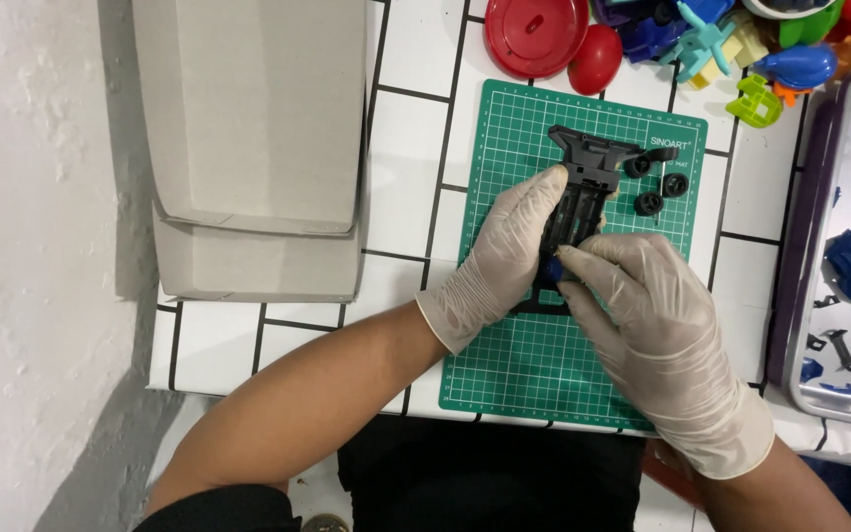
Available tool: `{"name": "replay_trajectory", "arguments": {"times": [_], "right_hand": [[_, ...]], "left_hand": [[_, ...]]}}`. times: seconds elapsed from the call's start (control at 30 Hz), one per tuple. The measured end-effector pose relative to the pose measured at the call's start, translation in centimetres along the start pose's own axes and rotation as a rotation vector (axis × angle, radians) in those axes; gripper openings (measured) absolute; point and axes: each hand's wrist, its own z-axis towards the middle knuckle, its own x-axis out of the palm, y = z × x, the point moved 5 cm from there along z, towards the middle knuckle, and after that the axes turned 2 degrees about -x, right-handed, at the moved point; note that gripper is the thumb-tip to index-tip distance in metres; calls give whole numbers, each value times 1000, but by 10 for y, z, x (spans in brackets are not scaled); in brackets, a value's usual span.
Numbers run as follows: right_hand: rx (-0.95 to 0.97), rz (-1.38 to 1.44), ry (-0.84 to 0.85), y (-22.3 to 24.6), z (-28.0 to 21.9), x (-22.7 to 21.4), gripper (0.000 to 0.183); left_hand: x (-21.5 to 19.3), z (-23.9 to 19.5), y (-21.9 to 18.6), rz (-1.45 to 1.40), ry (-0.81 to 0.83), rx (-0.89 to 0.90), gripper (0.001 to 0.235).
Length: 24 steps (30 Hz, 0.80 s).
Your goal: Assembling a mini 4WD toy car chassis by installing gears, a motor, and internal plastic components on a cutting mat.
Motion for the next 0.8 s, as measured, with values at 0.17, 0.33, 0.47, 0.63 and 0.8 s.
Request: {"name": "replay_trajectory", "arguments": {"times": [0.17,0.33,0.47,0.63,0.8], "right_hand": [[-36,6,-12,-1,2,2,28],[-24,64,-31,-2,1,3,27],[-55,35,-93,-7,-5,11,30],[-35,62,-107,-9,-6,8,31],[22,217,-184,-9,-11,-26,37]], "left_hand": [[2,0,0,-16,12,50,45],[0,1,3,-32,8,10,47],[-1,1,2,-25,6,1,50],[-1,0,3,-41,35,0,50],[-2,2,-3,-56,87,44,52]]}}
